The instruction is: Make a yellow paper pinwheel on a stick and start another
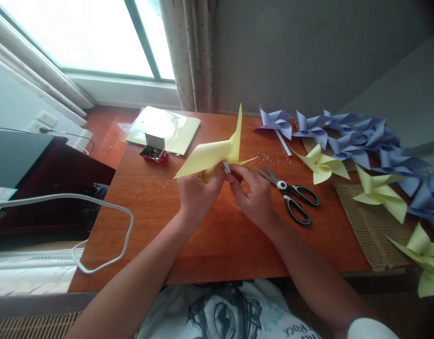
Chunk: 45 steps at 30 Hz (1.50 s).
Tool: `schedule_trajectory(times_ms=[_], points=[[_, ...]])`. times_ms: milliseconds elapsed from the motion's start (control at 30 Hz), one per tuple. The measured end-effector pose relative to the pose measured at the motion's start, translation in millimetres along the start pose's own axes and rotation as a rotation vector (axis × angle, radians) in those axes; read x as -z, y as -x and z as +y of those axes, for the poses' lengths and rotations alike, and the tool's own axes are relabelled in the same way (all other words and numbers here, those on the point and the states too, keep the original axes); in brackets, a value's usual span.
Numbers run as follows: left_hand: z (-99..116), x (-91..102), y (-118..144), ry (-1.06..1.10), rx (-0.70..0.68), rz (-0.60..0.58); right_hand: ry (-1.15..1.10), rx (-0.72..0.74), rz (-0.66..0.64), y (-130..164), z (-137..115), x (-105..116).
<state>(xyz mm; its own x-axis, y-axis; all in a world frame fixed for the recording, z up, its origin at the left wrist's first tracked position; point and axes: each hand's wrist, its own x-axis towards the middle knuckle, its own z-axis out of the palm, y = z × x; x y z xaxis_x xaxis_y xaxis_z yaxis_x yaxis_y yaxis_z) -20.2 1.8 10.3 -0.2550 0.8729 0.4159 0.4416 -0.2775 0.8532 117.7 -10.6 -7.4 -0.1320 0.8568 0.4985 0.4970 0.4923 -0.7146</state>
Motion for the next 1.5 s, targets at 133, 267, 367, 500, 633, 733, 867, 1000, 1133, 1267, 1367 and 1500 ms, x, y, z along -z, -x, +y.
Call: schedule_trajectory(times_ms=[133, 267, 367, 500, 633, 733, 867, 1000, 1133, 1267, 1367, 1500], points=[[2, -0.3, 1, 0.100, 0.060, -0.025, 0.066, 0.034, 0.030, 0, 0, 0], [3, -0.4, 2, 0.173, 0.068, -0.035, 0.079, 0.068, 0.064, 0, -1, 1], [3, -0.3, 3, 0.203, 0.043, -0.033, 0.045, 0.069, 0.057, -1, -2, 3], [5, -0.6, 4, 0.201, 0.024, -0.017, 0.058, 0.065, 0.055, -2, -3, 4], [5, 0.2, 4, 0.148, 0.015, -0.004, -0.006, -0.003, 0.049, -3, -2, 5], [4, 1.8, 2, 0.073, -0.004, 0.014, -0.192, -0.112, 0.000, -4, -2, 6], [5, 3.2, 1, 0.037, -0.009, 0.029, -0.457, -0.269, -0.074, -6, -3, 6], [5, 3.0, 3, 0.007, -0.008, 0.029, -0.596, -0.343, -0.092, -7, -5, 3], [4, 3.0, 4, -0.013, -0.024, 0.042, -0.766, -0.407, -0.133, -5, -3, -2], [4, 3.6, 4, -0.020, -0.025, 0.034, -0.857, -0.436, -0.160, -1, 3, -6], [4, 3.9, 4, -0.031, -0.023, 0.038, -0.840, -0.466, -0.167, 0, 5, -6], [5, 4.1, 4, -0.032, -0.016, 0.036, -0.846, -0.480, -0.165, 0, 4, -6]])
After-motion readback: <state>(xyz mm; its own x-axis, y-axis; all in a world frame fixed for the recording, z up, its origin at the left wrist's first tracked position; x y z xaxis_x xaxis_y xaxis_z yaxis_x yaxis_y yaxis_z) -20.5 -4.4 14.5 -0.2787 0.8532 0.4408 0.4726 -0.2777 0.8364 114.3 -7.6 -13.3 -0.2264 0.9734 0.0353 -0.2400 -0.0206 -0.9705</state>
